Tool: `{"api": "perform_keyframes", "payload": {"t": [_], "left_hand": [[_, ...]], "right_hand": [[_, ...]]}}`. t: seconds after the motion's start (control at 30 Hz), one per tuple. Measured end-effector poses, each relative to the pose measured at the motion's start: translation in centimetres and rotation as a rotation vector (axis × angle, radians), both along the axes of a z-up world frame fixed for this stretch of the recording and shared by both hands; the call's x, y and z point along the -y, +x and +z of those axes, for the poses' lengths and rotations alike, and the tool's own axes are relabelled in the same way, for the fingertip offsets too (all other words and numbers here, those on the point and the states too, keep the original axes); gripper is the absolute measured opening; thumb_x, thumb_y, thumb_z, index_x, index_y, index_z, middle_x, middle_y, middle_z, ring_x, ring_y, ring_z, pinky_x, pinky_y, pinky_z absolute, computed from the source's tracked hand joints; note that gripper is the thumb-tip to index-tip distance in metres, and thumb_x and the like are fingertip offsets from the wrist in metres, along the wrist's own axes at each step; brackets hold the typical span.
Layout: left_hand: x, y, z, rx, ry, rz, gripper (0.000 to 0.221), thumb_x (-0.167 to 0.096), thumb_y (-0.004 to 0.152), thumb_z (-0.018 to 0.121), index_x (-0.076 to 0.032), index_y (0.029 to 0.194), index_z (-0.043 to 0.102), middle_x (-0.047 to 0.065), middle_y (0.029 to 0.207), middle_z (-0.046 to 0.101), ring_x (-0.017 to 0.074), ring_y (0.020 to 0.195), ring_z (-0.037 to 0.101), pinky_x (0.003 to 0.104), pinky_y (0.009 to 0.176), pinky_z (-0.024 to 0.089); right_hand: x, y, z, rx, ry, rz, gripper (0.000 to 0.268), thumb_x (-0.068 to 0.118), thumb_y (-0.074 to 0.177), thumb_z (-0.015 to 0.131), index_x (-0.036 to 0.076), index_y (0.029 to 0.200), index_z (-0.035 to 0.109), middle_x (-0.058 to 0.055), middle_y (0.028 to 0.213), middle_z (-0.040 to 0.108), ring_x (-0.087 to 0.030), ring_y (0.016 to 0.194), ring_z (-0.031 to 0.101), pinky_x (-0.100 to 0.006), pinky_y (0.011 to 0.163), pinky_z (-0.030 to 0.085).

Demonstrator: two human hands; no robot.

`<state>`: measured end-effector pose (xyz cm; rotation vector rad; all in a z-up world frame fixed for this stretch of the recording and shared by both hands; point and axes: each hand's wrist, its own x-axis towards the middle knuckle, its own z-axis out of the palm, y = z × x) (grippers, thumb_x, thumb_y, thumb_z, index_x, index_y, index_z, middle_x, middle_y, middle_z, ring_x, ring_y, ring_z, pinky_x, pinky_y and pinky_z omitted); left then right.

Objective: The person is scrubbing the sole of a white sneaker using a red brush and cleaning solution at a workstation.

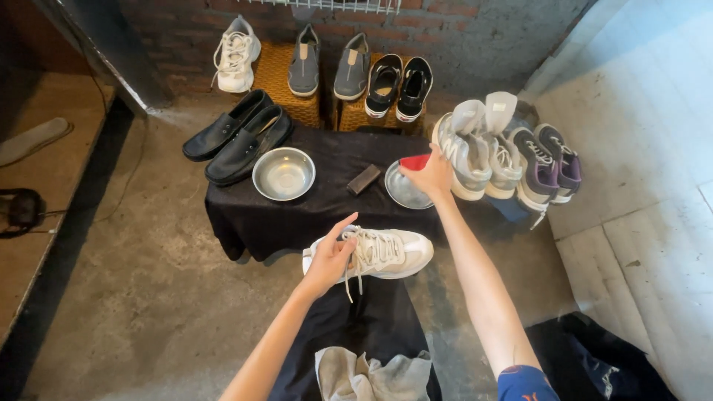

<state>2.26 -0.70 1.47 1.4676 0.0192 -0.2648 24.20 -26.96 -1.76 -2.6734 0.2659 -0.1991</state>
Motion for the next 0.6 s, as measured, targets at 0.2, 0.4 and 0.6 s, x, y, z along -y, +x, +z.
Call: {"api": "perform_keyframes", "payload": {"t": [0.2, 0.4, 0.6], "left_hand": [[0.2, -0.1, -0.6, 0.024, 0.000, -0.015, 0.055, -0.009, 0.103, 0.052, -0.029, 0.153, 0.045, 0.007, 0.072, 0.062, 0.0093, 0.059, 0.054, 0.022, 0.062, 0.054], [0.3, -0.5, -0.7, 0.060, 0.031, -0.017, 0.054, -0.009, 0.103, 0.053, -0.028, 0.153, 0.046, 0.009, 0.075, 0.065, 0.0095, 0.061, 0.055, 0.023, 0.064, 0.055], [0.3, -0.4, -1.8, 0.054, 0.022, -0.027, 0.054, -0.009, 0.103, 0.053, -0.028, 0.154, 0.044, 0.011, 0.080, 0.068, 0.0097, 0.063, 0.058, 0.024, 0.067, 0.056]], "right_hand": [[1.6, -0.2, -5.7, 0.273, -0.141, 0.041, 0.099, 0.056, 0.058, 0.091, 0.013, 0.137, 0.050, -0.022, 0.116, 0.067, -0.043, 0.107, 0.068, -0.050, 0.098, 0.051], [1.2, -3.1, -3.2, -0.015, 0.281, -0.140, 0.105, 0.063, 0.064, 0.093, 0.017, 0.143, 0.042, -0.021, 0.134, 0.059, -0.040, 0.129, 0.057, -0.050, 0.109, 0.044], [1.0, -4.1, -2.2, 0.023, 0.230, -0.123, 0.108, 0.046, 0.059, 0.098, 0.015, 0.146, 0.043, -0.022, 0.136, 0.059, -0.040, 0.132, 0.055, -0.049, 0.114, 0.041]]}}
